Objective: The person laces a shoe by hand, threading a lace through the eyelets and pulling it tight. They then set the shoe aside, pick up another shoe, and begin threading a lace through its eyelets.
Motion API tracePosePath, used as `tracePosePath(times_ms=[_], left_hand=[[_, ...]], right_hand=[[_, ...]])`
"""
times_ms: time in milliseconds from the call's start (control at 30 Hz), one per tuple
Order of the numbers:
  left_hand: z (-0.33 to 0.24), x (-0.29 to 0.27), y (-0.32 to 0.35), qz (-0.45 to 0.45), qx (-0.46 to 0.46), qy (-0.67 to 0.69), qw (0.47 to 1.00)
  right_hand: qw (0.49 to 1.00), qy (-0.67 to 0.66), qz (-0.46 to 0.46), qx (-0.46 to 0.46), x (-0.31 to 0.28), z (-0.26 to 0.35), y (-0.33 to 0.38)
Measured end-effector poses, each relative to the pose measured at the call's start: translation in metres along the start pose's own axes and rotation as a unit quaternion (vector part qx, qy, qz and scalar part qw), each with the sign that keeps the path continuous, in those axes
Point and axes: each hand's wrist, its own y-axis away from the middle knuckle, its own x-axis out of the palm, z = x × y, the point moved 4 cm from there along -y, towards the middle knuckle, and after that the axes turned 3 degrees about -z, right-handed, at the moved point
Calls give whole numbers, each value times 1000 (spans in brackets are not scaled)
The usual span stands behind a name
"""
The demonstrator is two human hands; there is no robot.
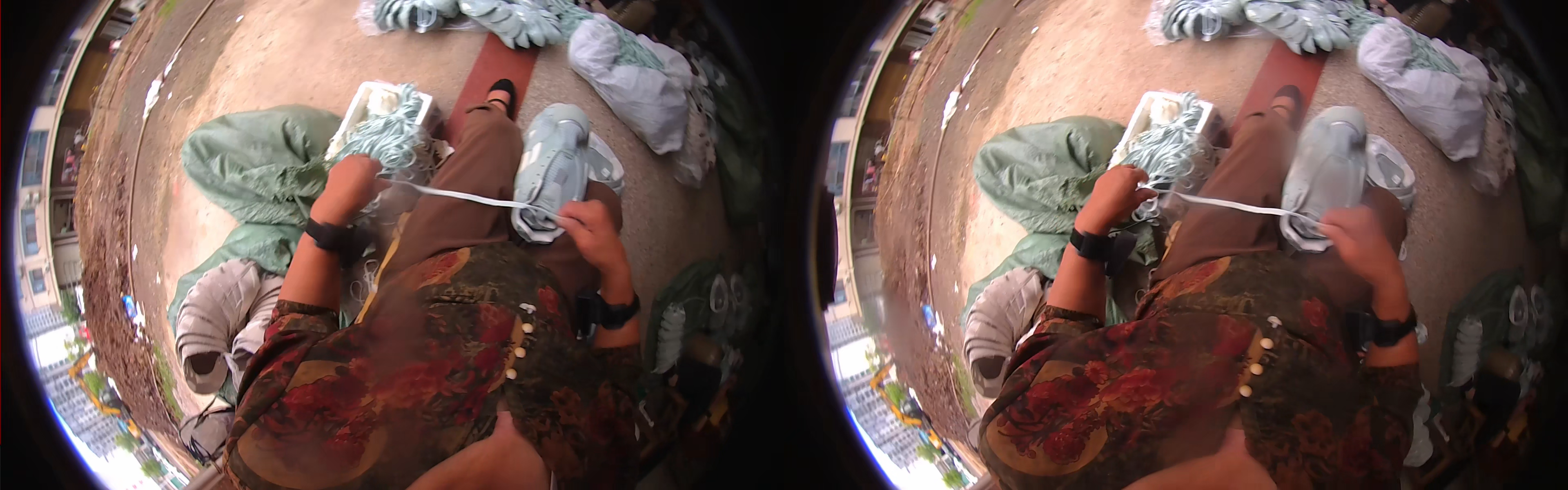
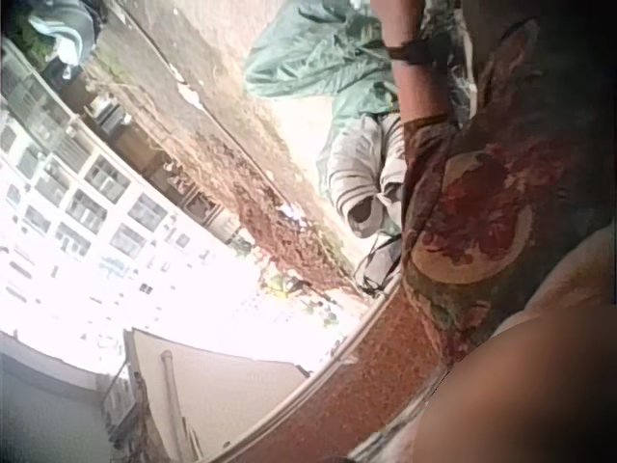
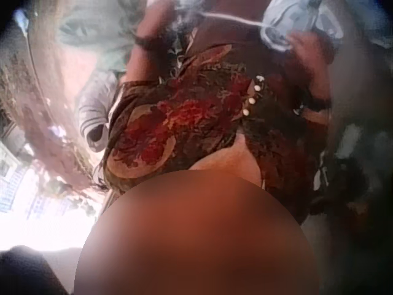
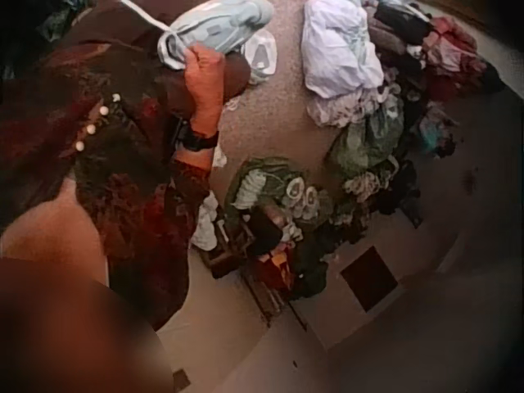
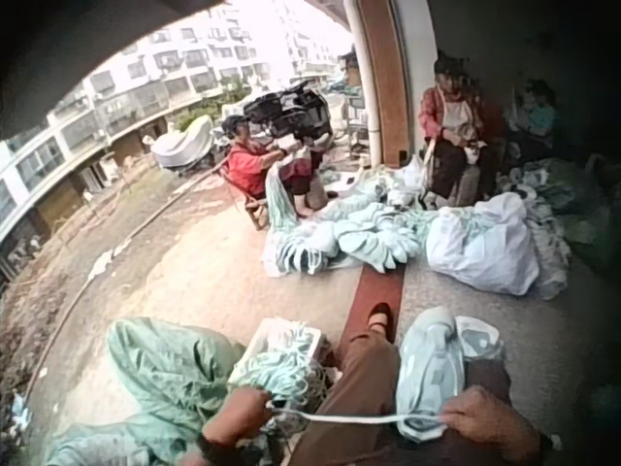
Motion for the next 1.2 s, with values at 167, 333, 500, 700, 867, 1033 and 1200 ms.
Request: tracePosePath(times_ms=[167,333,500,700,867,1033,1200], left_hand=[[-146,9,-35,39,184,393,900],[-206,40,-57,182,195,499,824],[-202,54,-87,150,166,424,878],[-216,73,-106,16,169,325,930],[-212,97,-91,-206,313,244,895],[-208,102,-98,-200,331,228,894],[-208,97,-97,-198,343,240,886]], right_hand=[[999,-11,6,-40,22,7,-27],[998,-62,-30,13,0,0,-22],[985,-150,-80,34,-7,-45,-19],[968,-100,-207,101,-6,-106,-47],[917,132,-375,26,22,-87,-40],[921,124,-366,49,23,-87,-40],[930,91,-349,71,13,-92,-43]])
